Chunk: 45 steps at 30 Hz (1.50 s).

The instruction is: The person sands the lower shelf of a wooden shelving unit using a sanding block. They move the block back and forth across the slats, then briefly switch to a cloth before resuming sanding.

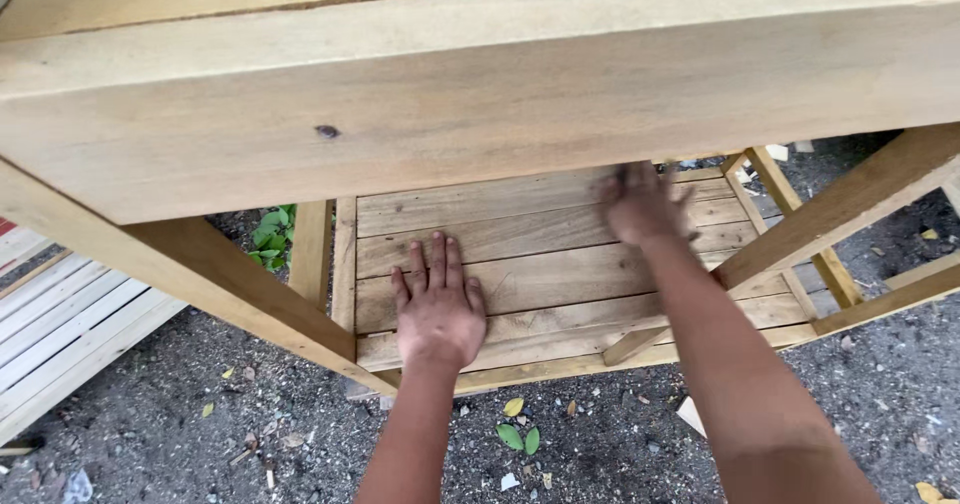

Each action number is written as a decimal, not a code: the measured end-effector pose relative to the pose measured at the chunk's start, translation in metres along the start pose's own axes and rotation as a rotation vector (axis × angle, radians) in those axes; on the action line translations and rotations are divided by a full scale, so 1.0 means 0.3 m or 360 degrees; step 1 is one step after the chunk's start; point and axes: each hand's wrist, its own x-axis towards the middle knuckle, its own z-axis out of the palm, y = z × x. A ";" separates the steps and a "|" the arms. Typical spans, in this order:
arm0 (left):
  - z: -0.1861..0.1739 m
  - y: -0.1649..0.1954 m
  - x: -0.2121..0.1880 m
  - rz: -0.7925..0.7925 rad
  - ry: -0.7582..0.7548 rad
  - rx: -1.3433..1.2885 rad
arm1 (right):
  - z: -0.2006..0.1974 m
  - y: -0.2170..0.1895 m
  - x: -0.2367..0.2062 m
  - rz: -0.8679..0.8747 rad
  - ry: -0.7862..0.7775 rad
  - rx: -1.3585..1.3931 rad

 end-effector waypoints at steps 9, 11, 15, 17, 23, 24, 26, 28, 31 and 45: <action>0.001 -0.009 0.010 0.0032 0.0021 0.0011 | 0.218 -0.482 -0.148 -0.0728 -0.0005 -0.0024; 0.002 -0.005 0.012 0.0025 0.0031 0.0006 | 0.152 -0.346 -0.098 -0.0612 0.0063 0.0027; 0.005 0.003 0.012 0.0000 -0.0014 0.0003 | -0.014 -0.071 0.032 -0.0033 0.0003 0.0153; 0.001 0.004 0.013 0.0006 0.0000 -0.0025 | 0.006 -0.117 0.012 0.0000 -0.0064 0.0144; 0.002 0.001 0.015 0.0037 0.0016 -0.0026 | 0.186 -0.378 -0.259 -0.0657 -0.0203 -0.0233; 0.006 0.001 0.015 0.0035 0.0056 -0.0016 | 0.161 -0.338 -0.277 -0.0661 -0.0190 -0.0372; 0.016 0.003 0.019 0.0040 0.0110 -0.0013 | 0.035 -0.202 -0.246 -0.0453 -0.0073 -0.0270; 0.026 0.003 0.028 0.0020 0.0132 -0.0022 | -0.071 -0.089 -0.225 -0.0042 -0.0026 0.0057; 0.045 0.001 0.043 0.0013 0.0144 -0.0066 | -0.081 -0.080 -0.274 -0.0010 -0.0100 -0.0032; 0.133 -0.062 0.088 0.0269 0.0407 -0.1856 | 0.224 -0.180 -0.260 0.0083 -0.0739 0.3420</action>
